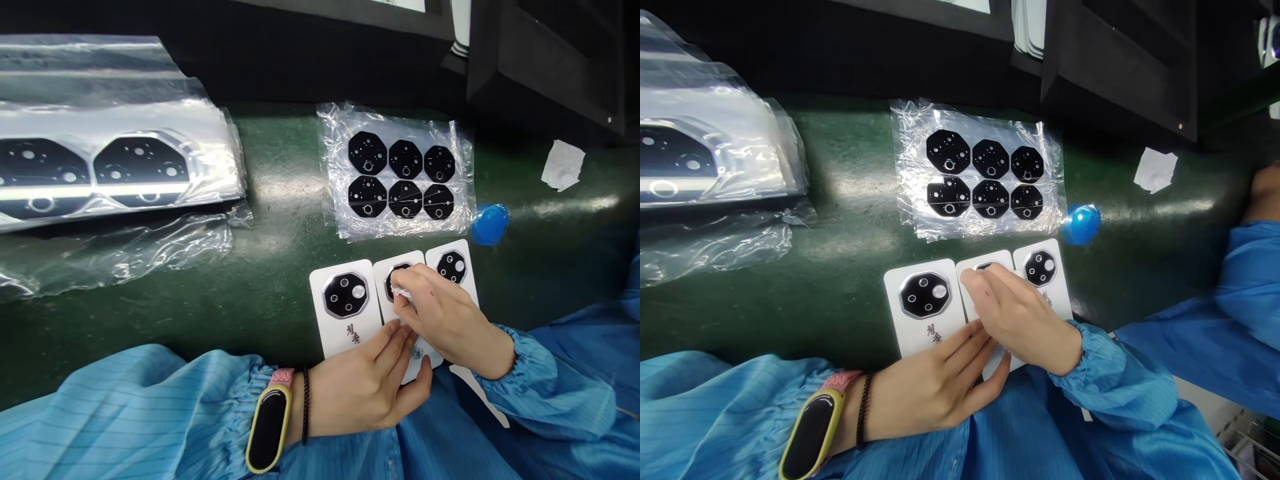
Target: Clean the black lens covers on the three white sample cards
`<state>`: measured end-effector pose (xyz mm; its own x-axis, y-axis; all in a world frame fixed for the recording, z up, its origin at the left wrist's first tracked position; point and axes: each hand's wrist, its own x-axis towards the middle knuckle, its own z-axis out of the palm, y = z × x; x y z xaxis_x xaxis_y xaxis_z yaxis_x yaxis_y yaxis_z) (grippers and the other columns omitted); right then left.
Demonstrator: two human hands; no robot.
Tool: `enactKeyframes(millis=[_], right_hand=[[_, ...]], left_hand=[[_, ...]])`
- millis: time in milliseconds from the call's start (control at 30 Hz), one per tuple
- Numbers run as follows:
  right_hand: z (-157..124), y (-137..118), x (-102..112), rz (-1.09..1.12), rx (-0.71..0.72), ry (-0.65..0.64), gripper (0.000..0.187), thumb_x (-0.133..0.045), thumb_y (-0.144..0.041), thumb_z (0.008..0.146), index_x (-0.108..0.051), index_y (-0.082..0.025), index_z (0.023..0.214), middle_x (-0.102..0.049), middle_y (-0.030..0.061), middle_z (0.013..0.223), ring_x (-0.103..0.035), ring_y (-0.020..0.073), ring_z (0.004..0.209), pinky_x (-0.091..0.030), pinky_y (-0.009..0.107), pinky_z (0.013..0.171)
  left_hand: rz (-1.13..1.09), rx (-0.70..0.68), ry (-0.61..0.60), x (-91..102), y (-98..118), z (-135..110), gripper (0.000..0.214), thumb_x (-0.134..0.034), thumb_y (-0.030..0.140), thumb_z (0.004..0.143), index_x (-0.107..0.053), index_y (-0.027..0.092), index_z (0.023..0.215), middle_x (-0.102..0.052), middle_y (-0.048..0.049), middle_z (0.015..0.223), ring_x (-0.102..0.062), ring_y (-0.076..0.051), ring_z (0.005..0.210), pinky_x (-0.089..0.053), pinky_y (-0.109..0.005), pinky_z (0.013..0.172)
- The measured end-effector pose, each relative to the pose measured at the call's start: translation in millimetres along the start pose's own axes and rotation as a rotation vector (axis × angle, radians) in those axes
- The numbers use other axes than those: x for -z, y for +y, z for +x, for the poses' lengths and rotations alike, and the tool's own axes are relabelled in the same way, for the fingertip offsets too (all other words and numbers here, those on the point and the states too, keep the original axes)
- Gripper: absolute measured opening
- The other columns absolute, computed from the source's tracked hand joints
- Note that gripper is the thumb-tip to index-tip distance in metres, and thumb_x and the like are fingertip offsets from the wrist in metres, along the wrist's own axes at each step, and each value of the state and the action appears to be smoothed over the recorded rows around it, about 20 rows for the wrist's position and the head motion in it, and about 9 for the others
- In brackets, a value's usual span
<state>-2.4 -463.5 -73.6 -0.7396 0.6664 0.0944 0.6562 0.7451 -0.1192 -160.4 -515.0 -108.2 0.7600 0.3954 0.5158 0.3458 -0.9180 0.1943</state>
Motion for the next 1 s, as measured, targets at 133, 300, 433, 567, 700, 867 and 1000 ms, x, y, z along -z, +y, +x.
enactKeyframes(millis=[133, 300, 433, 567, 700, 867, 1000], right_hand=[[-0.4, -0.6, 0.3, -0.033, 0.036, -0.014, 0.031, -0.041, 0.006, 0.081, -0.045, -0.009, 0.108, -0.054, 0.0026, 0.074, -0.052, 0.0148, 0.068, -0.047, 0.026, 0.057], [0.2, -1.1, 1.6, -0.012, 0.002, -0.022, 0.030, -0.038, 0.005, 0.082, -0.045, -0.010, 0.107, -0.052, 0.0017, 0.071, -0.050, 0.0144, 0.063, -0.045, 0.025, 0.053], [0.9, -0.9, 2.8, -0.007, 0.028, -0.049, 0.029, -0.040, 0.004, 0.082, -0.045, -0.008, 0.108, -0.055, 0.0048, 0.075, -0.053, 0.0159, 0.068, -0.046, 0.026, 0.054], [1.7, -0.6, 4.1, 0.015, 0.010, -0.041, 0.027, -0.039, 0.002, 0.083, -0.045, -0.009, 0.108, -0.054, 0.0045, 0.074, -0.053, 0.0156, 0.066, -0.048, 0.026, 0.054], [2.2, -0.5, 5.0, 0.019, 0.011, -0.068, 0.027, -0.039, 0.001, 0.084, -0.044, -0.010, 0.108, -0.055, 0.0046, 0.075, -0.054, 0.0158, 0.068, -0.049, 0.026, 0.055], [2.6, -0.7, 5.0, 0.055, -0.013, -0.064, 0.026, -0.039, 0.000, 0.085, -0.044, -0.012, 0.108, -0.054, 0.0035, 0.075, -0.055, 0.0150, 0.069, -0.050, 0.026, 0.057], [2.5, -0.6, 4.3, 0.037, -0.007, -0.053, 0.028, -0.039, 0.001, 0.084, -0.044, -0.011, 0.109, -0.056, 0.0039, 0.077, -0.055, 0.0156, 0.069, -0.050, 0.027, 0.058]], left_hand=[[0.012, 0.010, -0.004, 1.1, -0.2, 1.7, 0.020, -0.044, 0.013, 0.091, -0.056, 0.007, 0.106, -0.074, -0.0113, 0.093, -0.069, -0.022, 0.094, -0.050, -0.037, 0.092], [0.029, 0.001, -0.018, 1.6, 0.1, -0.1, 0.021, -0.044, 0.015, 0.092, -0.055, 0.007, 0.108, -0.073, -0.0111, 0.093, -0.069, -0.022, 0.095, -0.048, -0.038, 0.094], [0.037, -0.002, -0.035, 1.0, 0.9, -1.7, 0.023, -0.045, 0.016, 0.092, -0.054, 0.007, 0.111, -0.073, -0.0116, 0.096, -0.068, -0.023, 0.097, -0.047, -0.039, 0.095], [0.047, -0.005, -0.026, -0.3, 0.7, -0.6, 0.022, -0.045, 0.017, 0.092, -0.054, 0.008, 0.110, -0.073, -0.0116, 0.095, -0.068, -0.022, 0.096, -0.048, -0.038, 0.095], [0.044, -0.014, -0.014, -0.9, 0.1, 0.5, 0.021, -0.044, 0.015, 0.092, -0.054, 0.007, 0.109, -0.073, -0.0127, 0.094, -0.069, -0.023, 0.096, -0.048, -0.038, 0.094], [0.044, -0.007, -0.013, 0.5, 0.6, -0.1, 0.021, -0.045, 0.015, 0.092, -0.054, 0.007, 0.108, -0.073, -0.0123, 0.094, -0.069, -0.023, 0.095, -0.049, -0.038, 0.094], [0.047, 0.003, -0.001, 1.4, 0.5, 0.0, 0.020, -0.044, 0.014, 0.091, -0.054, 0.008, 0.107, -0.073, -0.0119, 0.094, -0.069, -0.023, 0.095, -0.050, -0.037, 0.093]])
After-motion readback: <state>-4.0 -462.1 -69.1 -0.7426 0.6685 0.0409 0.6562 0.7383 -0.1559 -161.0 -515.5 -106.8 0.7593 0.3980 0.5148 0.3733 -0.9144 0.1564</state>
